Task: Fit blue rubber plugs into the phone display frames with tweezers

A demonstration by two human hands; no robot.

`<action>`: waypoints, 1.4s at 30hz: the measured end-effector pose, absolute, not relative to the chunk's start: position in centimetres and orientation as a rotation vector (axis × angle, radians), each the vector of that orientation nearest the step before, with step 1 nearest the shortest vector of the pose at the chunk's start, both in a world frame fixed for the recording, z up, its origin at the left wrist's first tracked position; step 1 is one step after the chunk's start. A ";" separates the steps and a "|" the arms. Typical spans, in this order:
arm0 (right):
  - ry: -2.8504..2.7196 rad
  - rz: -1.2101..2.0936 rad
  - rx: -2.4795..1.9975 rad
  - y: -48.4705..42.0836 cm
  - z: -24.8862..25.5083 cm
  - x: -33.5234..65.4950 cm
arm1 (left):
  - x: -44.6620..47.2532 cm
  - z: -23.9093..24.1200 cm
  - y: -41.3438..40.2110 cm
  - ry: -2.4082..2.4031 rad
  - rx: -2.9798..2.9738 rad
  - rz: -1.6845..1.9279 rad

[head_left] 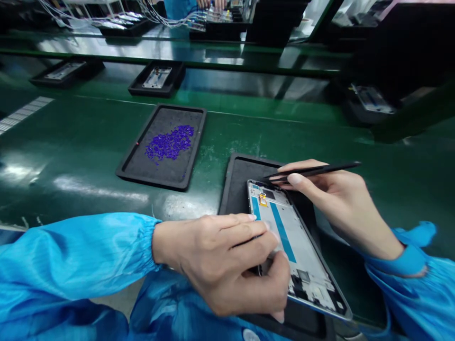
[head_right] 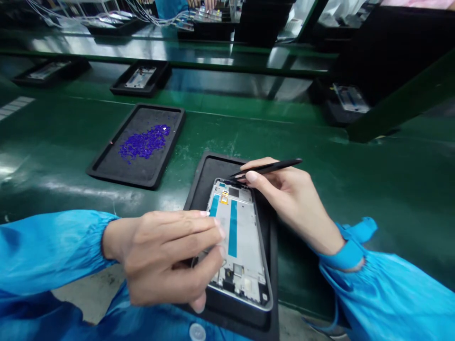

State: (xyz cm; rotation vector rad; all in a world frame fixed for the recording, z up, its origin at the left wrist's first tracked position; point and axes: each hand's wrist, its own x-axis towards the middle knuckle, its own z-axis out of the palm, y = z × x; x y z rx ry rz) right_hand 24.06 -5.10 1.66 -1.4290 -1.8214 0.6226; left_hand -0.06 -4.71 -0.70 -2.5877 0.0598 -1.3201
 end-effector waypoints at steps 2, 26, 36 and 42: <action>-1.849 0.640 -1.418 -5.0 1.8 24.2 | -0.1 -0.7 -4.8 0.050 -2.588 -1.331; -1.834 0.667 -1.491 -4.7 1.9 23.8 | 0.3 -0.4 -4.8 0.082 -2.564 -1.348; -1.801 0.712 -1.506 -4.7 1.7 23.8 | 0.4 -0.4 -4.9 0.081 -2.584 -1.359; -1.772 0.732 -1.499 -4.7 1.7 24.0 | 0.4 -0.3 -5.0 0.080 -2.587 -1.372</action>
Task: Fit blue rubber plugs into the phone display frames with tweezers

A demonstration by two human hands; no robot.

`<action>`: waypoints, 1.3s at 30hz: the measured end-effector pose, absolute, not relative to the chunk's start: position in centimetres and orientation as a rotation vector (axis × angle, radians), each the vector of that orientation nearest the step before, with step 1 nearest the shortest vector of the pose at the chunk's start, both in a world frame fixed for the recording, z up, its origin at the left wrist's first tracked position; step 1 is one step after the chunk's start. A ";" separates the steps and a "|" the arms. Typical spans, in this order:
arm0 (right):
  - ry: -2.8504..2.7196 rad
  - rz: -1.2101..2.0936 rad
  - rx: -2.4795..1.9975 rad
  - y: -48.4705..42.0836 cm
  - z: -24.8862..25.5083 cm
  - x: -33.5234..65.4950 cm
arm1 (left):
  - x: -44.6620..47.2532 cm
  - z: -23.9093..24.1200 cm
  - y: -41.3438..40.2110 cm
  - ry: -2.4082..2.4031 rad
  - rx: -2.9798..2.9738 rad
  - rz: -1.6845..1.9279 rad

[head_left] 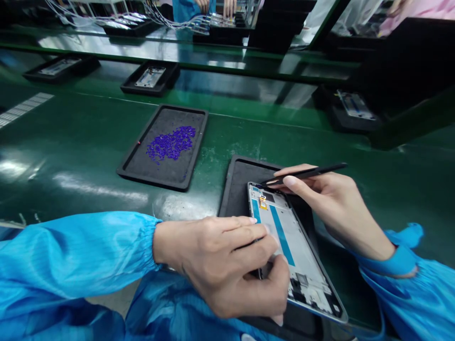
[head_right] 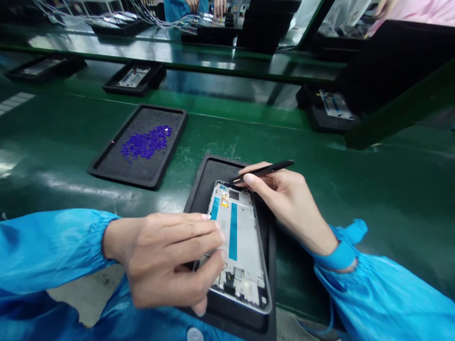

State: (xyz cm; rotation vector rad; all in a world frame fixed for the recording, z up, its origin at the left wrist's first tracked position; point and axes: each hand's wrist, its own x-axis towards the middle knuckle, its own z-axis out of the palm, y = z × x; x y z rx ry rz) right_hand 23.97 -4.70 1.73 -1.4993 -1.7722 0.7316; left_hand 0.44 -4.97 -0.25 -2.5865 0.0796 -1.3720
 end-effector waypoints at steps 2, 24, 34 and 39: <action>-1.755 0.754 -1.507 -4.6 1.7 23.9 | 0.4 -0.2 -5.0 0.091 -2.588 -1.364; -1.957 0.463 -1.470 -5.2 1.9 23.1 | 0.5 -0.1 -4.6 0.093 -2.564 -1.383; -1.874 0.573 -1.491 -4.8 1.6 23.9 | 0.3 0.9 -4.5 0.054 -2.661 -1.346; -1.923 0.553 -1.461 -5.0 1.8 23.5 | 0.3 0.5 -4.4 0.063 -2.634 -1.365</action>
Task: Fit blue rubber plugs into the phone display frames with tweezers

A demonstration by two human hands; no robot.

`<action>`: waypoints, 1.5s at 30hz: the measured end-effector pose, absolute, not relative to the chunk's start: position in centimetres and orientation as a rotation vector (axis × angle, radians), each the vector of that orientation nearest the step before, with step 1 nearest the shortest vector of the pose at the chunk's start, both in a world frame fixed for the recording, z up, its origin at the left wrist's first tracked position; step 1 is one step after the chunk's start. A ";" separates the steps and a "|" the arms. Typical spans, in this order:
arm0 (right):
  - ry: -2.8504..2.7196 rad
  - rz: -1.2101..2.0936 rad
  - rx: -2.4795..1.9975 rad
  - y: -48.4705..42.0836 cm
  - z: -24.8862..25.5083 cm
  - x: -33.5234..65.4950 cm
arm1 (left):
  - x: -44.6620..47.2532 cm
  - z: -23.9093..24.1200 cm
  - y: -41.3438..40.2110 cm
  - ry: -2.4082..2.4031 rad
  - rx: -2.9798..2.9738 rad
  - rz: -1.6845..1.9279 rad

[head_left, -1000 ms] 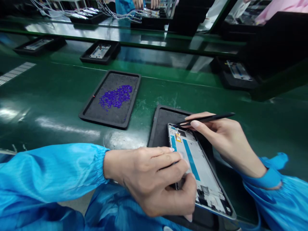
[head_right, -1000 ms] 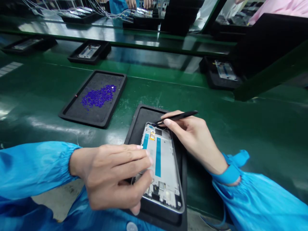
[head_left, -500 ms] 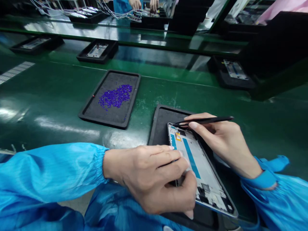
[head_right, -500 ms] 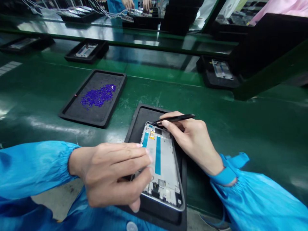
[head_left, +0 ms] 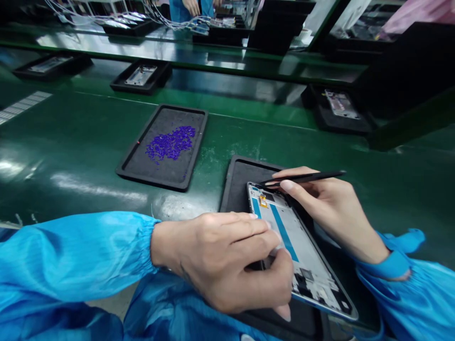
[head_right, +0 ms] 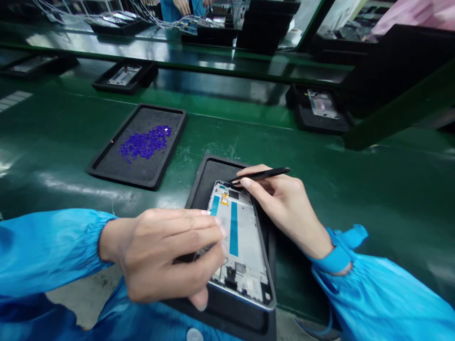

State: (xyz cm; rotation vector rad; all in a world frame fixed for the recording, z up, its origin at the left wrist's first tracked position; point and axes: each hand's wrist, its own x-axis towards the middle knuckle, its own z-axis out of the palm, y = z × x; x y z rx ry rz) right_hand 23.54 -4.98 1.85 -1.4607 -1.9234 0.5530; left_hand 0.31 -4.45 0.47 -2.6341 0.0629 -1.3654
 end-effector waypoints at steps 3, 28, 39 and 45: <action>-1.921 0.557 -1.462 -5.0 1.9 23.5 | 0.1 0.6 -4.6 0.100 -2.636 -1.332; -1.230 0.745 -1.258 -3.5 1.4 25.3 | -2.3 -0.8 -8.3 0.204 -3.071 -0.600; -1.347 0.509 -1.228 -7.0 3.1 26.1 | 0.5 0.0 -0.1 -0.397 -2.759 0.005; -1.641 0.423 -1.166 -8.5 1.8 25.5 | 4.3 1.5 9.4 -0.656 -2.642 0.182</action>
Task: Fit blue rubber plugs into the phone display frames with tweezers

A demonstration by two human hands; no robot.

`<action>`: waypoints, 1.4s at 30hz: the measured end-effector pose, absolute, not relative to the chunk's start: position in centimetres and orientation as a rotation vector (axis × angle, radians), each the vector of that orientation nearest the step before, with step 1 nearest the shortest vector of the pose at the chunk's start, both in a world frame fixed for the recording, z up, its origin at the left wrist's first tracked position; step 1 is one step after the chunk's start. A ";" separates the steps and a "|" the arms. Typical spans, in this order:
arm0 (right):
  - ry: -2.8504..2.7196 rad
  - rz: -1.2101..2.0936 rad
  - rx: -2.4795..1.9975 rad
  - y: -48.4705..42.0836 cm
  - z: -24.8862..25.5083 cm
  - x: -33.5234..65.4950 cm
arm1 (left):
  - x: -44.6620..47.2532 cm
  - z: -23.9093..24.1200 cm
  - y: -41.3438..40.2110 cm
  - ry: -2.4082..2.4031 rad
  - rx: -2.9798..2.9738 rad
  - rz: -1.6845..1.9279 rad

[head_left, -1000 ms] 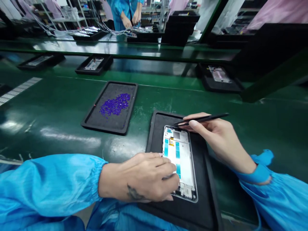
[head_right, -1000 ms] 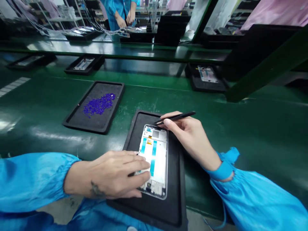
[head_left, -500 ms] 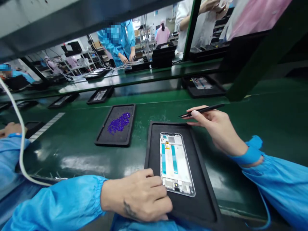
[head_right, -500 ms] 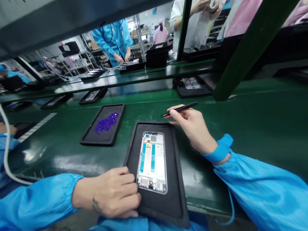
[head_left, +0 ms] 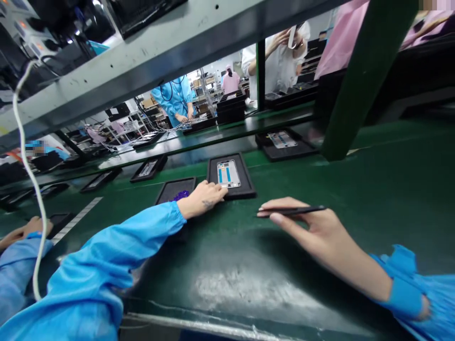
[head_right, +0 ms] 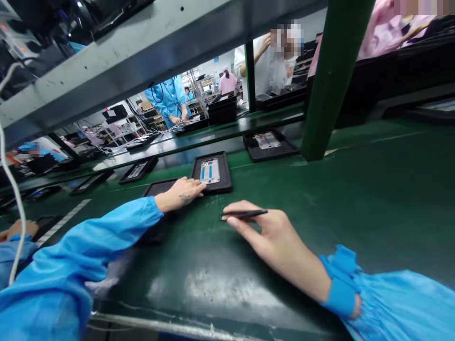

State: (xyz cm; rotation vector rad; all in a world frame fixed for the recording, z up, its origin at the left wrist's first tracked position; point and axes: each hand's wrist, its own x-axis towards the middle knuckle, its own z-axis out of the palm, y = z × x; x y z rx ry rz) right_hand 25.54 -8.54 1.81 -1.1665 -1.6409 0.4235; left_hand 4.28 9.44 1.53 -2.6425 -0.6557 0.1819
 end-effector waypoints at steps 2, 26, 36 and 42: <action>-1.699 0.461 -1.149 -9.1 1.4 25.1 | 5.3 1.9 12.7 -0.737 -2.613 0.187; -1.901 0.570 -1.009 -11.5 0.4 23.9 | 22.3 1.8 18.3 -0.509 -2.842 -0.159; -1.860 0.548 -0.975 -12.0 0.9 23.8 | 22.8 1.4 19.3 -0.614 -2.900 -0.269; -1.698 0.625 -1.039 -10.9 2.0 24.6 | 16.7 3.0 16.6 -0.546 -2.952 -0.251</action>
